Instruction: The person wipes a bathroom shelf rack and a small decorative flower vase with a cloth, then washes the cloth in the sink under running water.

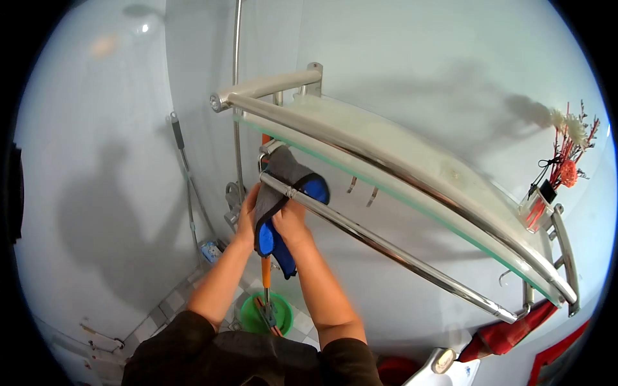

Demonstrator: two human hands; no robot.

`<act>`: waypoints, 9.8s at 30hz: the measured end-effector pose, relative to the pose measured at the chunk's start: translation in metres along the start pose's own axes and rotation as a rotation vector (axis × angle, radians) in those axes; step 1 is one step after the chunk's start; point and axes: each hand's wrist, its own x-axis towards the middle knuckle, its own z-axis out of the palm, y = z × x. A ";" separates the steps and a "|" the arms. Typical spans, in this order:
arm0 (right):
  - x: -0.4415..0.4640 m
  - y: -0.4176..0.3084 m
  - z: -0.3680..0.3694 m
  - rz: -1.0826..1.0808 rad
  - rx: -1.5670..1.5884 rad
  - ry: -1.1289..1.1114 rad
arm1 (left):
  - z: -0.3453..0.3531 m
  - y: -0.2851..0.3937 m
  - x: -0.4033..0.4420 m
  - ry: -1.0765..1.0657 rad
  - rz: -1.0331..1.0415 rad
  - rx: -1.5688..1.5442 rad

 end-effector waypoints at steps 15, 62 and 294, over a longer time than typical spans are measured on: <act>0.089 -0.027 -0.061 -0.025 0.108 -0.268 | 0.005 -0.002 0.010 -0.056 -0.052 -0.286; 0.070 -0.001 -0.031 0.355 1.202 0.303 | 0.010 0.023 0.104 -0.175 0.101 -0.321; -0.066 0.028 -0.396 0.609 1.150 0.930 | 0.319 -0.028 -0.148 -0.389 0.365 -0.036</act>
